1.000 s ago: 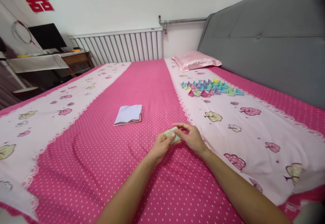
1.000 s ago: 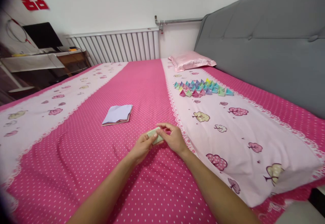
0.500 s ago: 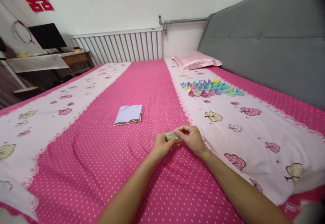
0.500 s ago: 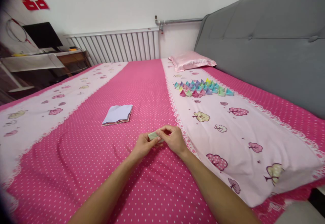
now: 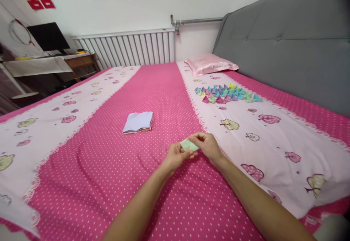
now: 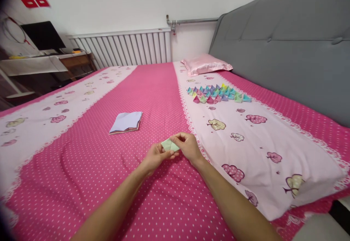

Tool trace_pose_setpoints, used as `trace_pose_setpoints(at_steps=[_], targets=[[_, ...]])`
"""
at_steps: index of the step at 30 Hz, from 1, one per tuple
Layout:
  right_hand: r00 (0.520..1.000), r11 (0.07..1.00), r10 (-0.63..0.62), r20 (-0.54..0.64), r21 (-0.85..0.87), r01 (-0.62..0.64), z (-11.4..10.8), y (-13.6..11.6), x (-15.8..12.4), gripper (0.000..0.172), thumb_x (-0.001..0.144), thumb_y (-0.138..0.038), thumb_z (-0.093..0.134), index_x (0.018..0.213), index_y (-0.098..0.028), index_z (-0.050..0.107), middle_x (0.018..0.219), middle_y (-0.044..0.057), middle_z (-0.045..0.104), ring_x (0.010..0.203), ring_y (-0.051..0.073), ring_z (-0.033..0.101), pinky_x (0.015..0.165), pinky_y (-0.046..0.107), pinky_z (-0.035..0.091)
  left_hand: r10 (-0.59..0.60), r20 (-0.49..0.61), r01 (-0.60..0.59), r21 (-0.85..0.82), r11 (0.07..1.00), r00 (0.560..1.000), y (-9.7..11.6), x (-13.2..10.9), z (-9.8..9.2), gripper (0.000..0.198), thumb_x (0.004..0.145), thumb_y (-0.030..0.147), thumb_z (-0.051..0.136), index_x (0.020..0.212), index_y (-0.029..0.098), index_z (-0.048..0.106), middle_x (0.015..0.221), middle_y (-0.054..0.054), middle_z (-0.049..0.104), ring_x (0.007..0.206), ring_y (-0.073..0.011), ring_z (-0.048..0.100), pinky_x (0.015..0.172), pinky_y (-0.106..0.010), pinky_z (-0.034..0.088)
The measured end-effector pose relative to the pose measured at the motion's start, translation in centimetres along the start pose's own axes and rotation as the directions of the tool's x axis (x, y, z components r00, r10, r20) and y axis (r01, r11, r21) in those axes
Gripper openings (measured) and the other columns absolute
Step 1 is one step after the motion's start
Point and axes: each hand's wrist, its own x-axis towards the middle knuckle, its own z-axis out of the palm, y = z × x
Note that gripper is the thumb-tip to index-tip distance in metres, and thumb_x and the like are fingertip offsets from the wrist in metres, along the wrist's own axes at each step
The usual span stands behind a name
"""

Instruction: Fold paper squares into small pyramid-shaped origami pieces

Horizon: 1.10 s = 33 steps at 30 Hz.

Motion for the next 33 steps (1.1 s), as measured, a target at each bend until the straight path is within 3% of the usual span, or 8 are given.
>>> trace_pose_setpoints(at_steps=[5, 9, 13, 17, 21, 27, 33], targets=[[0.997, 0.999, -0.034, 0.068, -0.027, 0.035, -0.2, 0.0, -0.1, 0.026, 0.073, -0.039, 0.062, 0.076, -0.014, 0.066, 0.072, 0.004, 0.067, 0.065, 0.015, 0.06, 0.063, 0.027, 0.047, 0.049, -0.096, -0.057, -0.078, 0.995, 0.994, 0.1, 0.1, -0.1, 0.029, 0.062, 0.025, 0.076, 0.086, 0.01, 0.068, 0.081, -0.009, 0.068, 0.072, -0.0136, 0.063, 0.074, -0.026, 0.047], [0.998, 0.997, -0.047, 0.029, -0.058, 0.049, -0.2, 0.2, -0.2, 0.024, 0.071, -0.038, 0.065, 0.071, -0.014, 0.065, 0.066, 0.003, 0.066, 0.061, 0.015, 0.06, 0.062, 0.028, 0.047, 0.113, -0.086, -0.119, -0.065, 0.991, 0.99, 0.1, 0.3, -0.3, 0.032, 0.063, 0.027, 0.075, 0.088, 0.01, 0.065, 0.085, -0.009, 0.067, 0.074, -0.0141, 0.062, 0.076, -0.027, 0.047], [0.994, 0.988, -0.106, 0.035, -0.112, 0.109, -0.4, 0.1, -0.1, 0.02, 0.071, -0.034, 0.064, 0.067, -0.015, 0.065, 0.064, 0.003, 0.066, 0.059, 0.015, 0.059, 0.06, 0.027, 0.046, 0.22, -0.137, -0.205, 0.113, 0.972, 0.966, -0.3, 0.6, -0.7, 0.034, 0.065, 0.033, 0.073, 0.088, 0.011, 0.061, 0.079, -0.006, 0.065, 0.069, -0.0133, 0.06, 0.067, -0.026, 0.048], [0.985, 0.945, -0.171, 0.032, -0.279, 0.173, -0.6, -0.2, -0.1, 0.019, 0.072, -0.033, 0.063, 0.066, -0.016, 0.067, 0.064, 0.003, 0.066, 0.06, 0.015, 0.059, 0.06, 0.027, 0.045, 0.369, -0.237, -0.262, 0.386, 0.885, 0.899, -0.3, 0.6, -1.3, 0.04, 0.068, 0.035, 0.07, 0.101, 0.015, 0.061, 0.093, -0.009, 0.067, 0.079, -0.0174, 0.063, 0.069, -0.029, 0.049], [0.97, 0.882, -0.231, 0.07, -0.405, 0.239, -0.7, -0.2, -0.2, 0.019, 0.074, -0.033, 0.062, 0.066, -0.017, 0.067, 0.063, 0.003, 0.065, 0.06, 0.015, 0.058, 0.058, 0.026, 0.044, 0.427, -0.253, -0.241, 0.537, 0.808, 0.868, 0.5, 0.3, -1.5, 0.025, 0.071, 0.036, 0.065, 0.085, 0.016, 0.07, 0.089, -0.01, 0.069, 0.079, -0.0195, 0.064, 0.073, -0.033, 0.051], [0.948, 0.821, -0.296, 0.122, -0.475, 0.317, -0.7, -0.5, -0.3, 0.014, 0.076, -0.027, 0.06, 0.071, -0.018, 0.068, 0.068, 0.004, 0.066, 0.062, 0.015, 0.059, 0.058, 0.026, 0.044, 0.427, -0.203, -0.243, 0.579, 0.778, 0.881, 1.2, 0.0, -1.3, 0.019, 0.068, 0.034, 0.068, 0.076, 0.017, 0.073, 0.073, -0.008, 0.07, 0.066, -0.018, 0.063, 0.063, -0.03, 0.05], [0.95, 0.867, -0.299, 0.09, -0.39, 0.31, -0.2, -0.6, -0.6, 0.012, 0.075, -0.023, 0.059, 0.078, -0.017, 0.07, 0.068, 0.004, 0.068, 0.056, 0.013, 0.058, 0.052, 0.024, 0.045, 0.441, -0.204, -0.252, 0.586, 0.77, 0.874, 1.4, -0.2, -1.1, 0.014, 0.068, 0.029, 0.067, 0.075, 0.018, 0.073, 0.069, -0.006, 0.07, 0.061, -0.0151, 0.061, 0.06, -0.027, 0.048]])
